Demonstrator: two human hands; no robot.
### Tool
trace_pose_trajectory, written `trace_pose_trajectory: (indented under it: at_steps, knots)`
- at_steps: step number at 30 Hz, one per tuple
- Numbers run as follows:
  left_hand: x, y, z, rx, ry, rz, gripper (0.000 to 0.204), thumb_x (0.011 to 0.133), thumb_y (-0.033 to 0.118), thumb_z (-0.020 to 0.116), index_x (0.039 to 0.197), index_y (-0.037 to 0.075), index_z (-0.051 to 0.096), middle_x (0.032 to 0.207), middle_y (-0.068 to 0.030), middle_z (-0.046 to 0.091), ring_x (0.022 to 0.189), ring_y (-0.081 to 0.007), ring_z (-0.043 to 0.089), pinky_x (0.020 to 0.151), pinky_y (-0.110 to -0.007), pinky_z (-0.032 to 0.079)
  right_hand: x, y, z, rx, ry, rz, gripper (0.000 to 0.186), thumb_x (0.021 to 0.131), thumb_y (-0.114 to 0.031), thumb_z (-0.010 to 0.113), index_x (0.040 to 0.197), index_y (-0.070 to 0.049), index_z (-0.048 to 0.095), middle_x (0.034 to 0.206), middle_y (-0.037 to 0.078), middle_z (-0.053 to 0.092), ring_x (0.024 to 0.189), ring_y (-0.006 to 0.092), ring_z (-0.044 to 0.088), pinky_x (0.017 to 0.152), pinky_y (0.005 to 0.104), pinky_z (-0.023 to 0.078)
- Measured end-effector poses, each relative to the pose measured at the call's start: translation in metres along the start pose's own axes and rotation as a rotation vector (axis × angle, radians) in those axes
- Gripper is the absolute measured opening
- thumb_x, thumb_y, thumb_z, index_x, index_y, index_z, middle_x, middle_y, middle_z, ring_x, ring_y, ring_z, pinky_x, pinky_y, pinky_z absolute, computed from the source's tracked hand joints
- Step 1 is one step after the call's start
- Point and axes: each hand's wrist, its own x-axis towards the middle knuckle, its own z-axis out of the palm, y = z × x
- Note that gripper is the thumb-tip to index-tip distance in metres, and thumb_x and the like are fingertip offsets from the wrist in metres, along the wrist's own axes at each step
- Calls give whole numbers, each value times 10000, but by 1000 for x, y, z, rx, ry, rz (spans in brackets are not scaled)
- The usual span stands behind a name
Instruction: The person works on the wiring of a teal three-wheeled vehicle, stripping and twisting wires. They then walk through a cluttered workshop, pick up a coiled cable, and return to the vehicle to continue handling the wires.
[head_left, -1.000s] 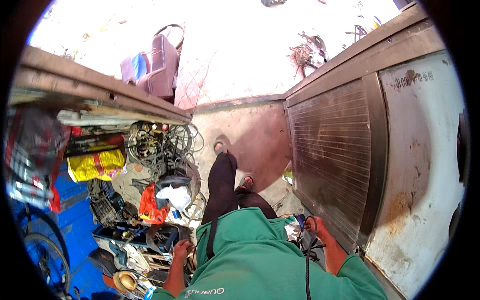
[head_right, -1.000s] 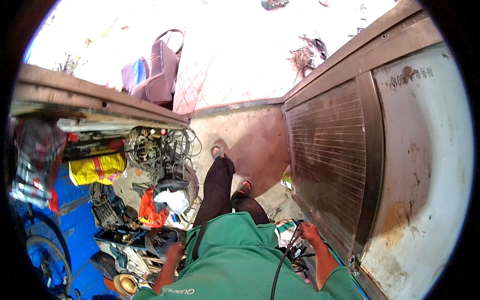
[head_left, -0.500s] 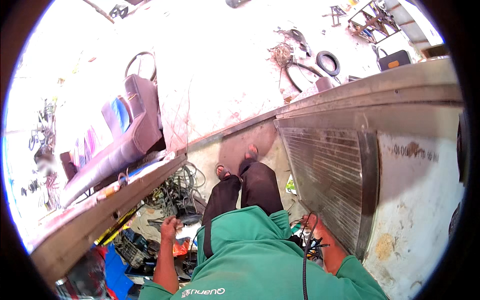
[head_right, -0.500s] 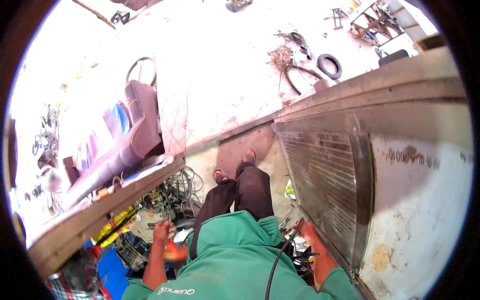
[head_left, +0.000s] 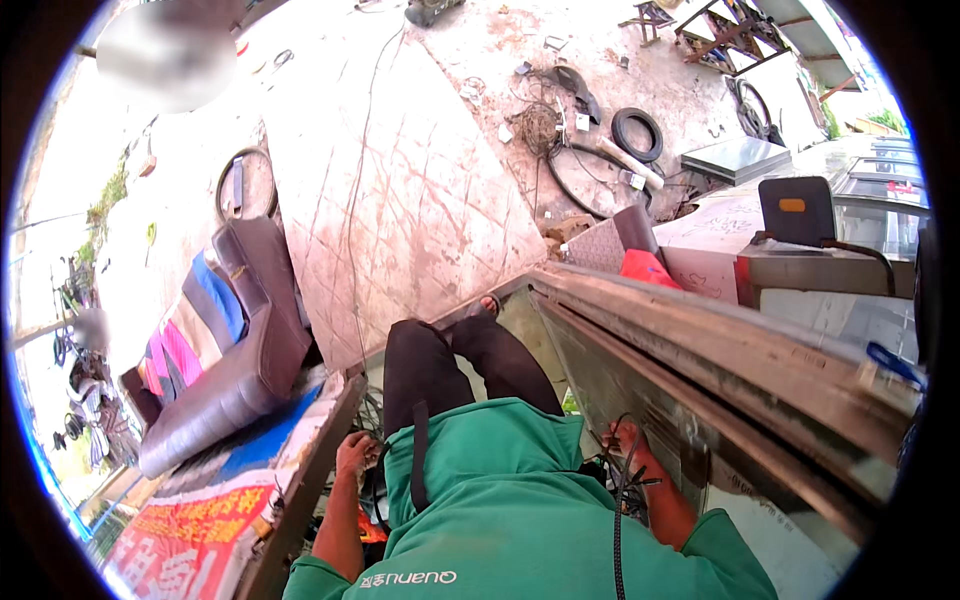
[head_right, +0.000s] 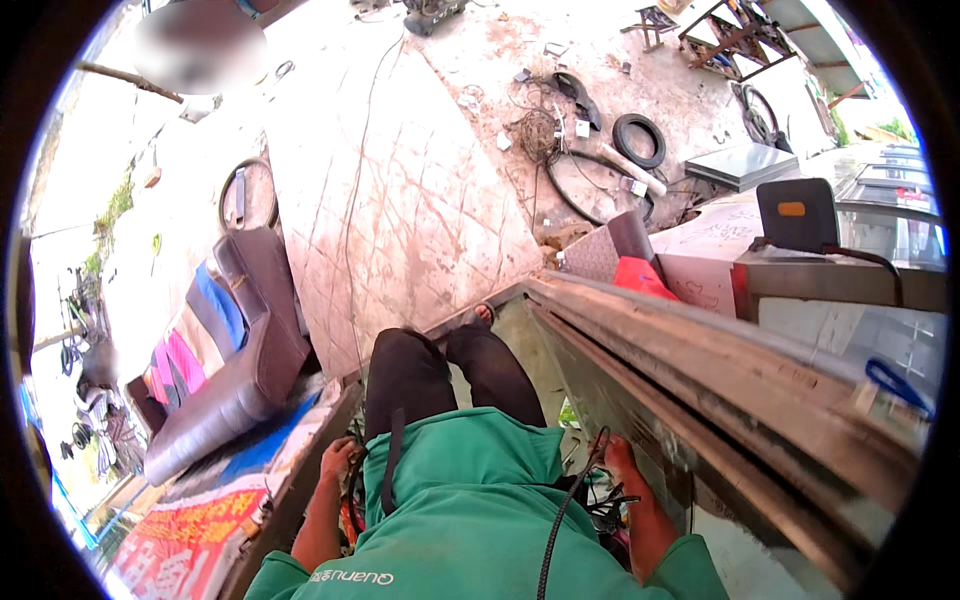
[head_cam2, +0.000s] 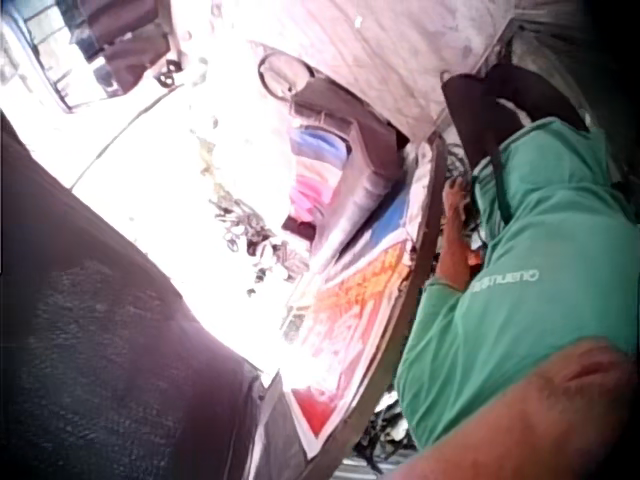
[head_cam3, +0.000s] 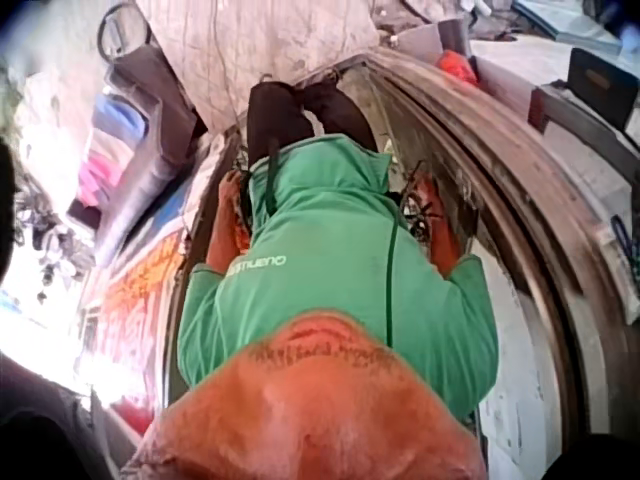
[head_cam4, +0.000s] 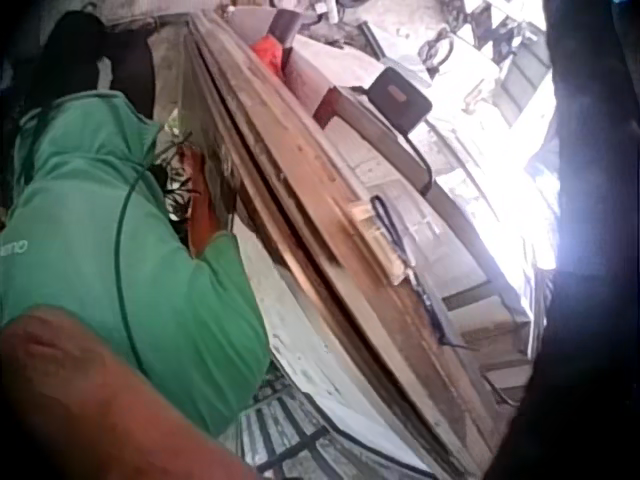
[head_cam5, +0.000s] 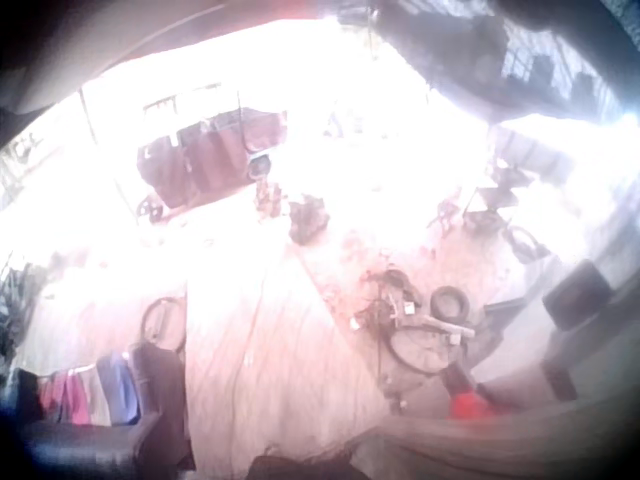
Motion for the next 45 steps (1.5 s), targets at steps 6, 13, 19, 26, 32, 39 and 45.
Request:
trace_pose_trajectory:
  at_steps: [6,13,19,26,32,39,45]
  knots:
    - [51,83,-14,37,-65,-95,353,926,190,578,1243,44,524,951,-107,681,709,-189,670,531,-294,522,-11,-32,44,77,55,8,324,891,-300,618,1063,-26,591,948,104,659,817,215,647,671,339,524]
    - [156,254,-16,115,-36,-34,315,933,188,566,1218,55,552,999,-114,669,806,-224,662,683,-379,531,24,-76,136,145,16,-16,273,907,-234,601,1039,3,634,915,103,681,778,209,652,671,329,514]
    - [193,466,-6,218,-11,170,323,933,190,564,1230,69,525,949,-87,649,753,-177,649,632,-314,521,78,-172,239,291,-41,-77,257,918,-187,584,1034,30,659,885,102,692,753,201,653,669,317,504]
    - [224,658,92,329,-120,374,360,932,198,573,1249,38,512,974,-78,652,770,-166,654,630,-292,525,128,-216,258,187,20,-125,309,905,-223,569,1058,33,649,872,104,670,750,179,631,649,296,492]
    - [283,712,178,444,-171,276,429,918,216,558,1292,11,503,1053,-107,643,842,-198,656,685,-306,517,207,-279,244,387,-34,66,275,906,-264,590,1030,-20,609,827,78,650,681,175,618,593,309,499]
    - [313,754,232,593,-149,90,428,918,181,536,1301,-4,491,1073,-152,640,819,-227,673,648,-317,532,231,-465,214,357,197,99,261,921,-259,576,1070,-51,627,834,56,653,681,147,610,616,295,496]
    - [375,833,273,562,-192,28,424,933,183,539,1312,7,470,1031,-143,634,806,-233,669,627,-323,532,282,-593,198,461,260,-18,302,915,-252,580,1127,-39,604,892,65,679,714,142,620,638,293,497]
